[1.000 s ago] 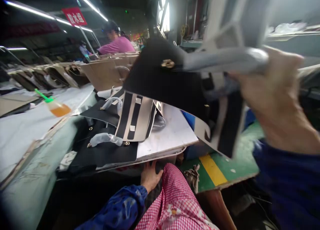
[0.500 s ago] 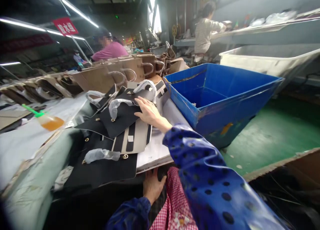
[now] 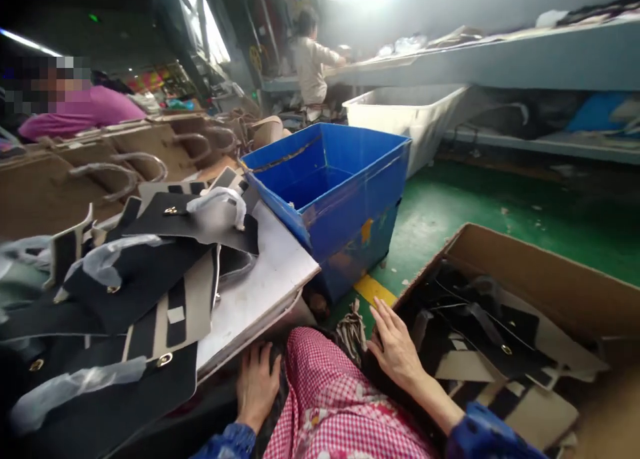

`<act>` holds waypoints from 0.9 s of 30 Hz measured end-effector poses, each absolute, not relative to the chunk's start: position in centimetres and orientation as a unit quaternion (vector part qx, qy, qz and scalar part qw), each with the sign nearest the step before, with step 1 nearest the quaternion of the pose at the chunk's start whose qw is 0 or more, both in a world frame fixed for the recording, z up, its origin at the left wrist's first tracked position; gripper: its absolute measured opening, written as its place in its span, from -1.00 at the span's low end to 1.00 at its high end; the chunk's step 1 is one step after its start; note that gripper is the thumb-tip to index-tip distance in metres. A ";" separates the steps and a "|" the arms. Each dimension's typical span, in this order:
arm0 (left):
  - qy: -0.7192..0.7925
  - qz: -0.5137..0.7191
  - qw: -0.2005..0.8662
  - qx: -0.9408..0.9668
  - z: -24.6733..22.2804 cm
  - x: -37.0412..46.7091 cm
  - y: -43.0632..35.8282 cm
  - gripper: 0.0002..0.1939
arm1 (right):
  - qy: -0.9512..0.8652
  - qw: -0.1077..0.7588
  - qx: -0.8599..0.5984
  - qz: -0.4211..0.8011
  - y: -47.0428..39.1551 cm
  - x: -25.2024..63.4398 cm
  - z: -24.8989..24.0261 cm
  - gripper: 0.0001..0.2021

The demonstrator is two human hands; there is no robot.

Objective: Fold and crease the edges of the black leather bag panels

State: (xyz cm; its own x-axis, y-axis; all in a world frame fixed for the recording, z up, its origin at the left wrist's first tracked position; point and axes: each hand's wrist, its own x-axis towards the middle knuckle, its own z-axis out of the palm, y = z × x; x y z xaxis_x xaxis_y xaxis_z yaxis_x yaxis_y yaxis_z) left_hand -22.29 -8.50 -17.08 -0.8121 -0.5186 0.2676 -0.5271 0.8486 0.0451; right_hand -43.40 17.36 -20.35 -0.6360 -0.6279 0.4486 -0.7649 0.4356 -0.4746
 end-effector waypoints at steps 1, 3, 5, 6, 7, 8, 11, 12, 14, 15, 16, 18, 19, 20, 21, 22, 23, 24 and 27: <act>-0.962 0.026 0.168 0.215 -16.4 -22.7 -7.6 -0.72 | -0.846 0.091 0.406 0.335 17.2 -43.3 -20.4 -0.46; -0.962 0.034 0.244 0.115 -14.1 -24.3 -6.0 -0.74 | -0.853 0.069 0.392 0.338 16.8 -43.4 -20.1 -0.48; -0.951 0.039 0.301 0.066 -11.2 -27.3 -5.3 -0.80 | -0.861 0.051 0.376 0.338 16.7 -43.3 -19.8 -0.47; -0.946 0.041 0.314 0.067 -9.7 -29.3 -5.4 -0.71 | -0.865 0.044 0.369 0.338 16.6 -43.2 -19.7 -0.46; -0.947 0.044 0.311 0.070 -8.4 -31.5 -5.9 -0.57 | -0.868 0.039 0.363 0.337 16.6 -43.0 -19.5 -0.45; -0.951 0.045 0.297 0.069 -7.4 -33.8 -6.7 -0.38 | -0.871 0.035 0.358 0.335 16.6 -42.8 -19.4 -0.45; -0.969 0.072 0.234 0.048 -6.4 -39.7 -9.6 -0.12 | -0.871 0.032 0.359 0.333 16.9 -42.6 -19.2 -0.44; -0.973 0.083 0.213 0.040 -6.7 -41.1 -10.5 -0.15 | -0.870 0.032 0.363 0.332 17.3 -43.0 -19.3 -0.44; -0.976 0.103 0.190 0.042 -7.6 -42.7 -11.7 -0.23 | -0.875 0.040 0.352 0.329 18.8 -44.5 -20.0 -0.44; -0.976 0.109 0.184 0.045 -8.1 -42.9 -12.1 -0.26 | -0.887 0.048 0.325 0.326 19.9 -45.8 -20.7 -0.44; -0.976 0.114 0.180 0.049 -8.5 -43.0 -12.3 -0.29 | -0.903 0.059 0.281 0.320 21.4 -47.2 -21.6 -0.44; -0.976 0.120 0.172 0.053 -8.8 -42.8 -12.3 -0.33 | -0.941 0.083 0.151 0.292 24.7 -50.3 -24.2 -0.36; -0.977 0.121 0.169 0.055 -8.8 -42.7 -12.2 -0.35 | -0.955 0.088 0.090 0.268 26.5 -51.7 -25.7 -0.28; -0.977 0.121 0.165 0.057 -8.8 -42.7 -12.1 -0.36 | -0.966 0.085 0.042 0.242 28.2 -52.8 -27.3 -0.19; -0.978 0.121 0.162 0.060 -8.7 -42.7 -12.0 -0.37 | -0.974 0.077 0.008 0.215 29.8 -53.6 -28.8 -0.11; -0.978 0.121 0.158 0.063 -8.6 -42.8 -12.0 -0.37 | -0.980 0.068 -0.019 0.188 31.1 -54.1 -30.3 -0.06; -0.978 0.121 0.155 0.068 -8.5 -42.9 -12.0 -0.37 | -0.984 0.058 -0.040 0.161 32.3 -54.4 -31.7 -0.03; -0.978 0.122 0.150 0.074 -8.5 -43.0 -12.0 -0.37 | -0.988 0.048 -0.056 0.135 33.3 -54.5 -32.9 -0.02; -0.979 0.123 0.139 0.088 -8.6 -43.3 -12.0 -0.37 | -0.996 0.012 -0.057 0.070 35.6 -55.2 -35.1 -0.04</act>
